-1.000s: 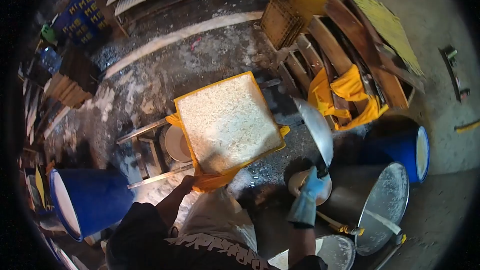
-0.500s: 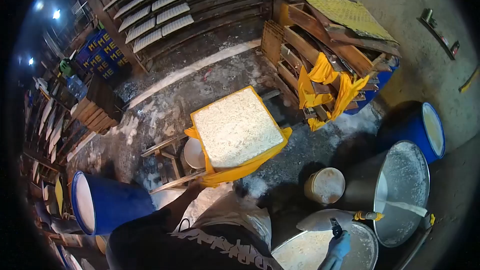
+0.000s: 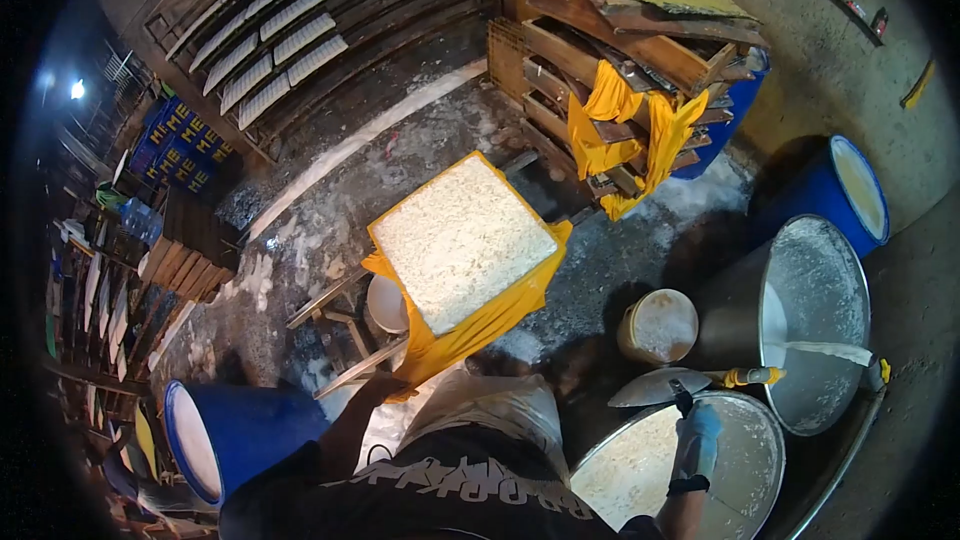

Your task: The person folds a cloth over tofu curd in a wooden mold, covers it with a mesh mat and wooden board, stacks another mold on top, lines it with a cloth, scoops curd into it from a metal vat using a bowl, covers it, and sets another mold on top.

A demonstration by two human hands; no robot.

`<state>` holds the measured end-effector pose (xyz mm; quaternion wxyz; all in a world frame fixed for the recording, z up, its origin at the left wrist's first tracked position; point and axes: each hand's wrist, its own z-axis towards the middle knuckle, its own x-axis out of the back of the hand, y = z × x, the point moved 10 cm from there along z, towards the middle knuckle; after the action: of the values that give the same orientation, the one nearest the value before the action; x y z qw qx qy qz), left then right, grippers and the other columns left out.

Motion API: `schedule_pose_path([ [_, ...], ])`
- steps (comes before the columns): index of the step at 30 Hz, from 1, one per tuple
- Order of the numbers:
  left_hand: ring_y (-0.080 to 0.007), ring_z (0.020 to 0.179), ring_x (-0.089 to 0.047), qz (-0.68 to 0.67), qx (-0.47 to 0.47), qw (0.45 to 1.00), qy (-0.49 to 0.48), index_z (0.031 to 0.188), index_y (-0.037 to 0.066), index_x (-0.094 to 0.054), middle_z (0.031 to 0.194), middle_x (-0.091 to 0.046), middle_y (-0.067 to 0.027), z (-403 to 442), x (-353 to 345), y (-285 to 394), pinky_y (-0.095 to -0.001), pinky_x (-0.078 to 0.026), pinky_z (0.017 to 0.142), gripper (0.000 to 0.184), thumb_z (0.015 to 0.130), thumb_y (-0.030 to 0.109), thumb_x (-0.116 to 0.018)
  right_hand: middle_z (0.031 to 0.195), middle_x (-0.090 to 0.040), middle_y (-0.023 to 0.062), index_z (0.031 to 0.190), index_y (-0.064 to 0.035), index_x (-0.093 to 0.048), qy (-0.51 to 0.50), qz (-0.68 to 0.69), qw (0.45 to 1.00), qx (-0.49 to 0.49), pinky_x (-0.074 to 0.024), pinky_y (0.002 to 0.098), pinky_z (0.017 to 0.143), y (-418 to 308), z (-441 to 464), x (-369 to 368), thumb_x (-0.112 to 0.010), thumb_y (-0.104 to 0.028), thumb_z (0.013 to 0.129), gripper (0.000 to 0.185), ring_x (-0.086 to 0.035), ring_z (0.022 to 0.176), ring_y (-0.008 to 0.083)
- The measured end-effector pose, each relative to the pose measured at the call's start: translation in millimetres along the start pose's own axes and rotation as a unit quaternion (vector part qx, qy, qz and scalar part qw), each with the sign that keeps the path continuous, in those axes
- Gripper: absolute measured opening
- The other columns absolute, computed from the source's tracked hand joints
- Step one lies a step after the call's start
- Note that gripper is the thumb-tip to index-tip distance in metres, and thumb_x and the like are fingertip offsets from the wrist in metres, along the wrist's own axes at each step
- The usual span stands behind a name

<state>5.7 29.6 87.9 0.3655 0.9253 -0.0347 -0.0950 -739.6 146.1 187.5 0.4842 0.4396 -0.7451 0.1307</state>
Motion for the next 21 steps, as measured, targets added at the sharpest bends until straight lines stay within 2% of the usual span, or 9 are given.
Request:
schedule_pose_path([
  [2, -0.0212, 0.065, -0.067, 0.037, 0.063, 0.996, 0.049, 0.088, -0.010, -0.068, 0.080, -0.069, -0.0160, 2.8, 20.9, -26.8, -0.0320, -0.054, 0.063, 0.028, 0.082, 0.016, -0.076, 0.104, -0.066, 0.0230, 0.109, -0.0051, -0.063, 0.108, 0.113, 0.988, 0.017, -0.0533, 0.0467, 0.082, -47.1, -28.5, 88.8, -0.071, -0.025, 0.079, 0.037, -0.066, 0.098, 0.0368],
  [4, -0.0224, 0.068, -0.069, 0.031, 0.036, 0.996, 0.081, 0.093, -0.009, -0.067, 0.081, -0.069, -0.0149, -9.0, 15.6, -21.3, -0.0323, -0.056, 0.067, 0.029, 0.081, 0.015, -0.077, 0.104, -0.065, 0.0254, 0.111, -0.0030, -0.062, 0.237, 0.141, 0.956, 0.098, -0.0526, 0.0467, 0.082, -78.3, 1.4, 91.8, -0.072, -0.030, 0.080, 0.042, -0.064, 0.096, 0.0391],
  [6, -0.0225, 0.068, -0.069, 0.031, 0.050, 0.994, 0.093, 0.102, -0.008, -0.066, 0.082, -0.069, -0.0135, -22.9, 8.6, -19.7, -0.0327, -0.056, 0.067, 0.037, 0.079, 0.018, -0.079, 0.100, -0.066, 0.0214, 0.112, -0.0014, -0.060, 0.246, 0.315, 0.903, 0.159, -0.0532, 0.0439, 0.079, -140.3, 45.3, 68.4, -0.074, -0.031, 0.079, 0.047, -0.065, 0.088, 0.0367],
  [9, -0.0143, 0.056, -0.063, 0.075, 0.126, 0.982, 0.122, 0.098, -0.001, -0.066, 0.075, -0.069, -0.0110, -40.3, 6.0, -17.7, -0.0282, -0.050, 0.050, 0.039, 0.076, 0.026, -0.082, 0.093, -0.063, 0.0088, 0.111, -0.0017, -0.059, -0.013, 0.656, 0.744, 0.126, -0.0518, 0.0359, 0.077, -285.4, 122.0, -85.8, -0.074, -0.032, 0.083, 0.044, -0.061, 0.082, 0.0222],
  [10, -0.0115, 0.051, -0.058, 0.120, 0.146, 0.971, 0.143, 0.096, 0.002, -0.066, 0.070, -0.067, -0.0101, -42.2, 5.4, -15.8, -0.0264, -0.045, 0.045, 0.038, 0.076, 0.029, -0.082, 0.096, -0.063, 0.0079, 0.109, -0.0034, -0.059, 0.027, 0.556, 0.805, 0.205, -0.0497, 0.0391, 0.079, -339.6, 122.6, -152.7, -0.058, -0.036, 0.092, 0.037, -0.060, 0.087, 0.0222],
  [12, -0.0120, 0.050, -0.058, 0.143, 0.159, 0.967, 0.139, 0.095, 0.002, -0.065, 0.068, -0.066, -0.0088, -56.6, 2.7, -3.6, -0.0271, -0.045, 0.046, 0.040, 0.075, 0.032, -0.083, 0.099, -0.063, 0.0060, 0.108, -0.0075, -0.059, -0.345, 0.706, 0.612, 0.086, -0.0477, 0.0418, 0.082, -442.3, 51.1, -213.4, -0.040, -0.046, 0.098, 0.044, -0.059, 0.087, 0.0238],
  [14, -0.0130, 0.053, -0.061, 0.180, 0.199, 0.946, 0.183, 0.095, 0.005, -0.065, 0.070, -0.067, -0.0070, -70.3, 10.2, 2.2, -0.0275, -0.045, 0.046, 0.037, 0.079, 0.034, -0.079, 0.101, -0.063, 0.0054, 0.108, -0.0097, -0.059, -0.541, 0.699, 0.464, -0.064, -0.0468, 0.0434, 0.084, -518.0, -35.8, -233.9, -0.031, -0.052, 0.101, 0.051, -0.059, 0.089, 0.0249],
  [17, -0.0129, 0.052, -0.059, 0.335, 0.238, 0.904, 0.114, 0.087, 0.003, -0.065, 0.065, -0.064, -0.0063, -85.8, 34.1, 7.2, -0.0288, -0.046, 0.049, 0.040, 0.078, 0.039, -0.079, 0.106, -0.064, 0.0065, 0.111, -0.0102, -0.060, -0.560, 0.765, 0.299, -0.109, -0.0472, 0.0439, 0.087, -602.9, -68.6, -237.7, -0.033, -0.054, 0.099, 0.052, -0.060, 0.094, 0.0258],
  [21, -0.0091, 0.059, -0.058, 0.298, 0.201, 0.925, 0.125, 0.094, 0.003, -0.066, 0.073, -0.064, -0.0045, -129.0, 83.6, 9.8, -0.0267, -0.046, 0.052, 0.043, 0.079, 0.042, -0.078, 0.112, -0.065, 0.0080, 0.114, -0.0109, -0.061, -0.354, 0.922, 0.115, -0.103, -0.0476, 0.0446, 0.092, -625.2, 21.4, -219.8, -0.035, -0.056, 0.097, 0.055, -0.060, 0.102, 0.0269],
])
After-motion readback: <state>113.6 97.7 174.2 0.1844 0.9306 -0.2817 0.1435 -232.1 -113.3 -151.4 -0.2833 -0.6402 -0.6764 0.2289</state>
